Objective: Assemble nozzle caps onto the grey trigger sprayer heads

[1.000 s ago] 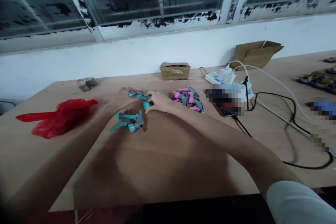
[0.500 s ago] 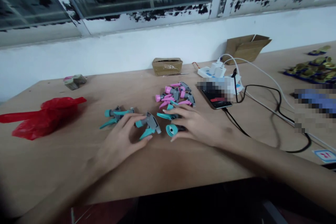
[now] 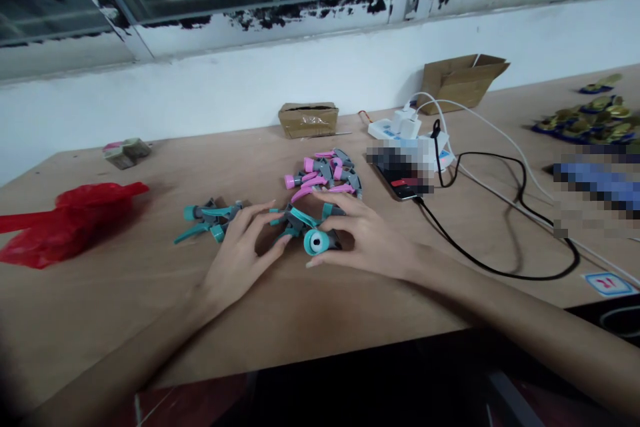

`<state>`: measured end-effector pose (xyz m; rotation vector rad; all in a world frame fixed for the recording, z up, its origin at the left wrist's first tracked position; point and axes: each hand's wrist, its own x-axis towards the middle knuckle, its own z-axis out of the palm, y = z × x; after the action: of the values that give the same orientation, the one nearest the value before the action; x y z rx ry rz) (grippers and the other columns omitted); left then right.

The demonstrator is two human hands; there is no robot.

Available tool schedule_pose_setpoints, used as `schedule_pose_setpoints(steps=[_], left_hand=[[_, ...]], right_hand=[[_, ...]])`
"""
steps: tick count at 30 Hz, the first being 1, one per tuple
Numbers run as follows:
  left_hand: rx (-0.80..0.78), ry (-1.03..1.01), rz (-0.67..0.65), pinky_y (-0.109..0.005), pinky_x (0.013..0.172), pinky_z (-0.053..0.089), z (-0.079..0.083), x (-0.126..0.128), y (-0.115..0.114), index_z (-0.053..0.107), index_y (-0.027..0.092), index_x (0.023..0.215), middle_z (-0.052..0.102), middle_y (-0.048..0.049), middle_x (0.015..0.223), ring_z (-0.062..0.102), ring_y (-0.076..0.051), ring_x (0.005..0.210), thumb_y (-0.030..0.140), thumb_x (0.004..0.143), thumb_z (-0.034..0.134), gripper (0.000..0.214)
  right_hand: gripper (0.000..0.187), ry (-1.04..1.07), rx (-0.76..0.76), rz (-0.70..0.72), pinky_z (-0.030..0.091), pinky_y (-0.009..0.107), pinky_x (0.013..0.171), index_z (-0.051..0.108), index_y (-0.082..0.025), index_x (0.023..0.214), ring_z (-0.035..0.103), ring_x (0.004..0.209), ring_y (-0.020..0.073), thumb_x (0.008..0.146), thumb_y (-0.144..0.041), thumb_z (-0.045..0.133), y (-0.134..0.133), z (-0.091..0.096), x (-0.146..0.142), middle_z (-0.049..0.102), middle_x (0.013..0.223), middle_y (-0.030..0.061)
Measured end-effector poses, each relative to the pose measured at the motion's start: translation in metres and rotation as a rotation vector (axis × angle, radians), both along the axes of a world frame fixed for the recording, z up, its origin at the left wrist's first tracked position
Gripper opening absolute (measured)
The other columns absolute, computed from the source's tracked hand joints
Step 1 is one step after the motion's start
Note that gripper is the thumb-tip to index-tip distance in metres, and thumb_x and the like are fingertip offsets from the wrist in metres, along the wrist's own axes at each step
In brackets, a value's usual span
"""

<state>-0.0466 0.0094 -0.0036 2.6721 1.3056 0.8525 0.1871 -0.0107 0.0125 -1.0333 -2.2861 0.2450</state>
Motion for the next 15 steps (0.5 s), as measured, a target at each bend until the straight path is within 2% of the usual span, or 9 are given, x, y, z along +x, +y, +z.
schedule_pose_setpoints(steps=[3,6,10,15], left_hand=[[0.032,-0.172,-0.02,-0.04,0.094,0.04,0.008,0.001,-0.006,0.053,0.022,0.104,0.054,-0.0059,0.111,0.051,-0.019,0.107,0.02,0.088,0.049,0.017],[0.059,-0.295,-0.035,-0.033,0.084,0.045,0.013,0.005,-0.013,0.054,0.021,0.098,0.058,-0.0033,0.097,0.055,-0.016,0.092,0.015,0.087,0.049,0.014],[-0.002,-0.324,-0.122,-0.028,0.07,0.047,0.01,0.012,-0.021,0.054,0.021,0.094,0.057,-0.0021,0.088,0.055,-0.014,0.079,0.015,0.083,0.055,0.013],[-0.049,-0.305,-0.145,-0.027,0.066,0.048,-0.001,0.015,-0.025,0.055,0.021,0.09,0.054,-0.002,0.086,0.055,-0.014,0.077,0.016,0.079,0.061,0.014]], right_hand=[[0.021,0.079,-0.095,0.011,0.043,0.041,0.1,0.063,-0.025,0.085,0.05,0.118,0.0227,0.072,-0.041,0.067,-0.001,0.009,-0.003,0.05,0.13,0.0036],[0.023,0.089,-0.06,0.033,0.043,0.04,0.098,0.061,-0.024,0.086,0.05,0.117,0.0218,0.073,-0.041,0.067,0.004,0.009,-0.008,0.052,0.126,0.0048],[0.025,0.084,0.06,0.064,0.043,0.042,0.096,0.059,-0.022,0.089,0.05,0.116,0.023,0.074,-0.041,0.065,0.013,-0.004,-0.014,0.054,0.122,0.008],[0.022,0.041,0.187,0.094,0.03,0.048,0.105,0.058,-0.02,0.087,0.047,0.118,0.0232,0.077,-0.039,0.061,0.015,-0.027,-0.016,0.054,0.12,0.0104]])
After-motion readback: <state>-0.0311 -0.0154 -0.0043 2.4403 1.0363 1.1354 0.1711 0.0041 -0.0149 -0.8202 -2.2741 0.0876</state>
